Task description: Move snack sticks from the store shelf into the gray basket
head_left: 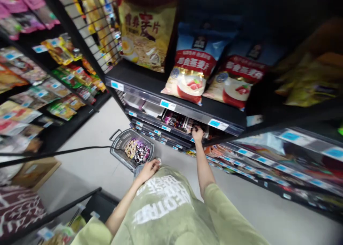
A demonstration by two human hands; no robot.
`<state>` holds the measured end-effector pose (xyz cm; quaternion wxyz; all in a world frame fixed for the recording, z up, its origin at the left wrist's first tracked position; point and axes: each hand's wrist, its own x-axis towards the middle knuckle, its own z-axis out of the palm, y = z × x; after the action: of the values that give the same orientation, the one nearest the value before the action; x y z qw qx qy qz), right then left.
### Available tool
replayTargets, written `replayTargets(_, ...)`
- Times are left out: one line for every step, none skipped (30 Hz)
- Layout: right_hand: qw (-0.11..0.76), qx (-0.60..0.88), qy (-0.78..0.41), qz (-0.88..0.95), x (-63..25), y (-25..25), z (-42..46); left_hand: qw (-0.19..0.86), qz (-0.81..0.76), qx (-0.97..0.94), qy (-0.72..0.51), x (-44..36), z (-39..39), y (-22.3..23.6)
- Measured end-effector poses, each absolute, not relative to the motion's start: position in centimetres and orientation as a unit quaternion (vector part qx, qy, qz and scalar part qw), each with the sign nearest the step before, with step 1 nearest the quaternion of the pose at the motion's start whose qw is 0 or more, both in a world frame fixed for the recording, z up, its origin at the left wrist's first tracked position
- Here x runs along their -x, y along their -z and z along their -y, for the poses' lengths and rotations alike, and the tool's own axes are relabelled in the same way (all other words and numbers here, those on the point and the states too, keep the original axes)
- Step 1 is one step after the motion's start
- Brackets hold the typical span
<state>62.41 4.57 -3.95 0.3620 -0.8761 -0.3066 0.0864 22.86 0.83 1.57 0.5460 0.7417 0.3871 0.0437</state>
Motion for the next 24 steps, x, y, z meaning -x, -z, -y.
replayTargets(0.375, 0.876, -0.068, 0.296, -61.6, 4.1, -4.1, 0.544, -0.391, -0.741, -0.044, -22.7, -0.7, -1.6)
replayTargets(0.395, 0.872, -0.042, 0.286, -60.7, 4.3, -3.6, 0.542, -0.394, -0.741, -0.044, -22.6, -0.5, -1.6)
replayTargets(0.417, 0.865, -0.016, 0.278, -59.7, 4.5, -3.0, 0.542, -0.399, -0.738, -0.044, -22.4, -0.3, -1.5)
replayTargets(0.437, 0.856, 0.008, 0.276, -58.6, 4.6, -2.4, 0.544, -0.404, -0.734, -0.045, -22.2, -0.1, -1.3)
replayTargets(0.452, 0.847, 0.028, 0.28, -57.4, 4.7, -1.7, 0.549, -0.408, -0.728, -0.047, -22.1, 0.1, -1.0)
replayTargets(0.459, 0.839, 0.038, 0.291, -56.2, 4.7, -1.1, 0.555, -0.412, -0.721, -0.051, -21.9, 0.3, -0.7)
replayTargets(0.462, 0.832, 0.042, 0.304, -54.9, 4.7, -0.5, 0.561, -0.417, -0.713, -0.056, -21.7, 0.6, -0.4)
replayTargets(0.463, 0.826, 0.039, 0.318, -53.6, 4.7, 0.1, 0.566, -0.422, -0.706, -0.062, -21.5, 0.8, 0.0)
replayTargets(0.462, 0.822, 0.029, 0.332, -52.4, 4.7, 0.6, 0.569, -0.428, -0.699, -0.067, -21.2, 1.1, 0.4)
replayTargets(0.459, 0.818, 0.01, 0.348, -51.1, 4.8, 1.0, 0.57, -0.435, -0.694, -0.072, -21.0, 1.3, 0.7)
replayTargets(0.452, 0.813, -0.017, 0.366, -49.9, 5.1, 1.4, 0.57, -0.442, -0.688, -0.077, -20.8, 1.5, 1.0)
replayTargets(0.442, 0.808, -0.054, 0.387, -48.8, 5.5, 1.7, 0.57, -0.45, -0.683, -0.08, -20.6, 1.8, 1.2)
replayTargets(0.426, 0.801, -0.099, 0.409, -47.8, 6.0, 2.0, 0.57, -0.458, -0.677, -0.084, -20.3, 2.0, 1.5)
replayTargets(0.402, 0.793, -0.156, 0.43, -46.8, 6.7, 2.2, 0.57, -0.467, -0.67, -0.089, -20.0, 2.2, 1.7)
replayTargets(0.363, 0.783, -0.228, 0.45, -45.9, 7.3, 2.3, 0.571, -0.476, -0.662, -0.093, -19.7, 2.3, 1.9)
replayTargets(0.311, 0.77, -0.308, 0.465, -45.1, 8.0, 2.5, 0.572, -0.486, -0.653, -0.098, -19.4, 2.5, 2.1)
replayTargets(0.251, 0.751, -0.385, 0.474, -44.3, 8.7, 2.6, 0.572, -0.496, -0.644, -0.105, -19.1, 2.6, 2.3)
replayTargets(0.19, 0.731, -0.449, 0.477, -43.5, 9.4, 2.7, 0.572, -0.507, -0.636, -0.111, -18.7, 2.7, 2.5)
replayTargets(0.137, 0.712, -0.496, 0.477, -42.6, 9.9, 2.7, 0.571, -0.517, -0.627, -0.117, -18.3, 2.7, 2.8)
replayTargets(0.098, 0.698, -0.525, 0.477, -41.8, 10.3, 2.8, 0.57, -0.528, -0.618, -0.121, -17.8, 2.8, 3.1)
replayTargets(0.073, 0.692, -0.538, 0.476, -40.9, 10.7, 2.9, 0.57, -0.54, -0.607, -0.123, -17.4, 2.8, 3.5)
replayTargets(0.058, 0.69, -0.542, 0.477, -40.1, 11.0, 3.0, 0.571, -0.551, -0.596, -0.125, -16.9, 2.7, 3.9)
replayTargets(0.045, 0.689, -0.544, 0.477, -39.2, 11.3, 3.1, 0.574, -0.562, -0.583, -0.124, -16.4, 2.6, 4.4)
replayTargets(0.033, 0.69, -0.543, 0.478, -38.4, 11.6, 3.2, 0.578, -0.573, -0.568, -0.123, -15.9, 2.5, 5.0)
